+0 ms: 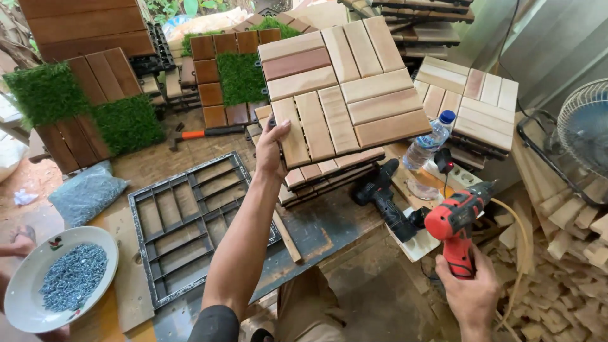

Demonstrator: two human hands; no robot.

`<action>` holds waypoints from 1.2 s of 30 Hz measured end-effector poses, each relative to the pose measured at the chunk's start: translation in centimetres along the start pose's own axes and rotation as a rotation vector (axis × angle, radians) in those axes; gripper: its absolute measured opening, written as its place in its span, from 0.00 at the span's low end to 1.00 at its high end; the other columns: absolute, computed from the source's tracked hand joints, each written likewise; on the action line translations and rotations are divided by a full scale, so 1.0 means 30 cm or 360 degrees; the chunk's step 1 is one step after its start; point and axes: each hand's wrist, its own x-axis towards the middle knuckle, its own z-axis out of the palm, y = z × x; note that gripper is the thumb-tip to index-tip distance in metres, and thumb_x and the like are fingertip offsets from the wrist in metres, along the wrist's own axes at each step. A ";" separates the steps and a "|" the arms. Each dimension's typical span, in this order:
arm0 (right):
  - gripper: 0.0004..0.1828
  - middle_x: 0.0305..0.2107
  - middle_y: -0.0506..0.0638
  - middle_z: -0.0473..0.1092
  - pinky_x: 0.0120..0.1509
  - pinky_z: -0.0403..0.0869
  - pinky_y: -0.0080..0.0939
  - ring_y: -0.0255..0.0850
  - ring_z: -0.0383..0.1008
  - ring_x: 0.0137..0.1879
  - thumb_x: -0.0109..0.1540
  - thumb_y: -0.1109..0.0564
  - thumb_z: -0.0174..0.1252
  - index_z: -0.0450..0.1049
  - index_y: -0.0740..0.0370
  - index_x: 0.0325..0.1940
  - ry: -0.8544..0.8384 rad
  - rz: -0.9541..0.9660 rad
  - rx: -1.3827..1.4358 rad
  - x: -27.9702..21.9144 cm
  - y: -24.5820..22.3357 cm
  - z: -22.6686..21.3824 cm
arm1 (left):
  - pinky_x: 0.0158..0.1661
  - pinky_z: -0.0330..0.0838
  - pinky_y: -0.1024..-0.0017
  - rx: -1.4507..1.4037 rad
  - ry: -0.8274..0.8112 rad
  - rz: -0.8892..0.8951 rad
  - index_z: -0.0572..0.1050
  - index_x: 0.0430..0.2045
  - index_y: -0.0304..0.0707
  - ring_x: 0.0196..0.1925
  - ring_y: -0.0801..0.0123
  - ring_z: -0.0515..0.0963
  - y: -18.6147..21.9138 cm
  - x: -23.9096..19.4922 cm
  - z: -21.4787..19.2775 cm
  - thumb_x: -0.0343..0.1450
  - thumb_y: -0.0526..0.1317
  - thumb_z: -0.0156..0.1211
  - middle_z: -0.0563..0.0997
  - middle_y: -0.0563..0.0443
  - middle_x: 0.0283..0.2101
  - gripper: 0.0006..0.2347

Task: Assembling wooden slats onto a plastic interlocking grid using a power drill to create floor tiles.

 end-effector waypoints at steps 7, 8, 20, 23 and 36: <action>0.23 0.40 0.60 0.71 0.54 0.69 0.46 0.50 0.72 0.45 0.56 0.57 0.72 0.77 0.67 0.53 0.0016 -0.0164 0.0138 0.013 -0.003 0.067 | 0.69 0.15 0.36 0.2199 0.0154 -0.0396 0.35 0.76 0.41 0.79 0.48 0.18 0.041 -0.086 0.029 0.65 0.68 0.46 0.24 0.40 0.78 0.49; 0.25 0.40 0.56 0.71 0.54 0.69 0.45 0.47 0.72 0.44 0.55 0.56 0.71 0.77 0.65 0.54 -0.0053 -0.0085 0.0179 0.013 -0.023 0.077 | 0.69 0.15 0.37 0.2339 0.0025 -0.0378 0.28 0.74 0.40 0.79 0.52 0.19 0.006 -0.098 0.004 0.67 0.66 0.49 0.21 0.43 0.78 0.49; 0.28 0.39 0.54 0.72 0.54 0.71 0.40 0.43 0.72 0.44 0.52 0.56 0.72 0.76 0.66 0.55 -0.0375 -0.0104 0.0491 -0.015 -0.106 0.251 | 0.70 0.21 0.38 0.2863 -0.0493 0.0036 0.35 0.75 0.39 0.75 0.30 0.18 -0.175 -0.055 -0.108 0.57 0.63 0.77 0.20 0.18 0.73 0.61; 0.29 0.41 0.53 0.73 0.56 0.71 0.39 0.43 0.72 0.46 0.52 0.56 0.71 0.76 0.63 0.57 -0.0413 -0.0075 0.0495 -0.014 -0.150 0.267 | 0.68 0.18 0.35 0.2943 -0.0433 0.0100 0.34 0.75 0.38 0.75 0.29 0.19 -0.178 -0.044 -0.074 0.61 0.61 0.75 0.22 0.17 0.73 0.58; 0.31 0.41 0.52 0.73 0.49 0.73 0.47 0.47 0.74 0.43 0.49 0.52 0.69 0.77 0.56 0.57 -0.0664 -0.0335 0.0067 -0.130 -0.169 0.311 | 0.72 0.33 0.39 0.2518 -0.0703 0.0523 0.50 0.74 0.49 0.81 0.60 0.40 -0.150 -0.064 -0.356 0.71 0.52 0.63 0.51 0.49 0.78 0.37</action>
